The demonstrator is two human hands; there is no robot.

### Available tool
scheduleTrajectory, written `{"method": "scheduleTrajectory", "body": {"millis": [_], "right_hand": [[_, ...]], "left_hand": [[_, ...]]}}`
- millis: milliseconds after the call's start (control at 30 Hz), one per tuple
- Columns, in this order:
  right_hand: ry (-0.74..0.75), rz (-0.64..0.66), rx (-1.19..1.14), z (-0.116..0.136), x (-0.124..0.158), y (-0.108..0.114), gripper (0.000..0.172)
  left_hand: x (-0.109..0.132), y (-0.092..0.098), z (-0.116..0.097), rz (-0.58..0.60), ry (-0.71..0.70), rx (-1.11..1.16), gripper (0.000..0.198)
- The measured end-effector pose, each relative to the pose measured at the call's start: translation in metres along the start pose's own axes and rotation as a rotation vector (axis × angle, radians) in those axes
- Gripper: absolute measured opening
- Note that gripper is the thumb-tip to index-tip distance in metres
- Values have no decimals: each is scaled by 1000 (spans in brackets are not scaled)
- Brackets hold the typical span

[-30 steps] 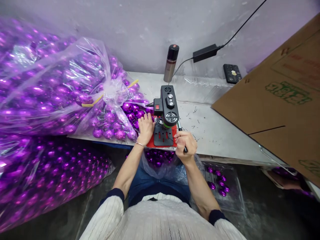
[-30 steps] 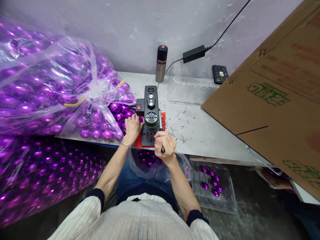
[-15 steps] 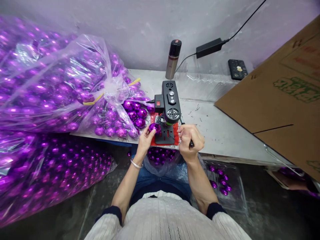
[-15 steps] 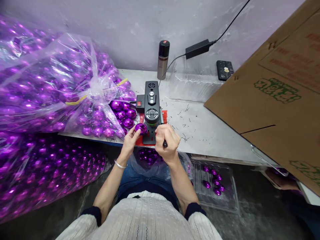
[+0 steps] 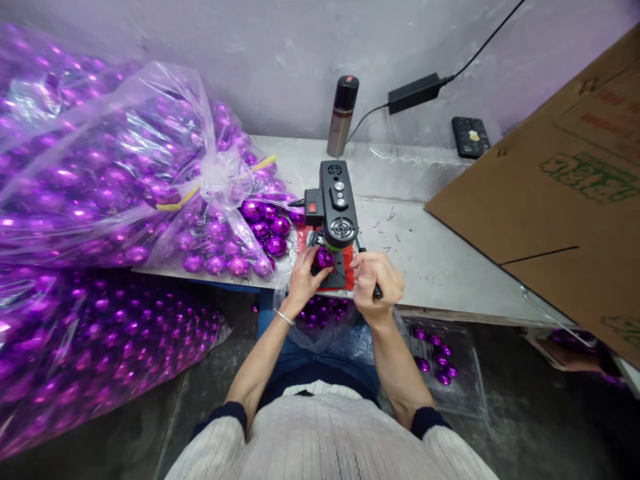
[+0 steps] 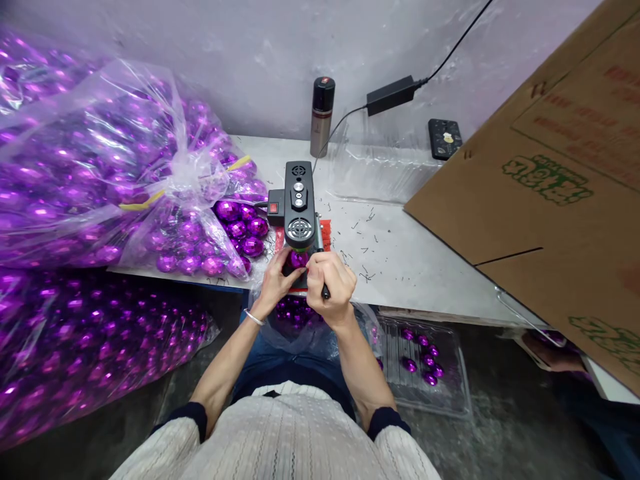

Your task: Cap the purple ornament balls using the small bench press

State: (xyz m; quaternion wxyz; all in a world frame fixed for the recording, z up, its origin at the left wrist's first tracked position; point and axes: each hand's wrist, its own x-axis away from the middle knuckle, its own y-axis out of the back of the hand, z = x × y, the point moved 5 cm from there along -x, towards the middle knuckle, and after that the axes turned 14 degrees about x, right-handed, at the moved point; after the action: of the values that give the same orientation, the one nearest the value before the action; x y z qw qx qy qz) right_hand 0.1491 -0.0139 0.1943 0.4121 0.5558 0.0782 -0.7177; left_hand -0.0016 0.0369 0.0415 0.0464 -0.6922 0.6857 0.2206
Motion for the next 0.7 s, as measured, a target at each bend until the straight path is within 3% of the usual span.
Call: {"method": "scheduleTrajectory", "body": {"millis": [233,467,700], "right_hand": [[6,11,-6,1,0,0,24],[-2,-9,-12,-2,10,-1,21],[-16,-12,10,-6,18,-2,21]], "left_hand": [[9,-9,14,-73,-32,-3,68],[10,-10,20,-49,36,-44,69],[10,-9,14,5,-7,-71,68]]}}
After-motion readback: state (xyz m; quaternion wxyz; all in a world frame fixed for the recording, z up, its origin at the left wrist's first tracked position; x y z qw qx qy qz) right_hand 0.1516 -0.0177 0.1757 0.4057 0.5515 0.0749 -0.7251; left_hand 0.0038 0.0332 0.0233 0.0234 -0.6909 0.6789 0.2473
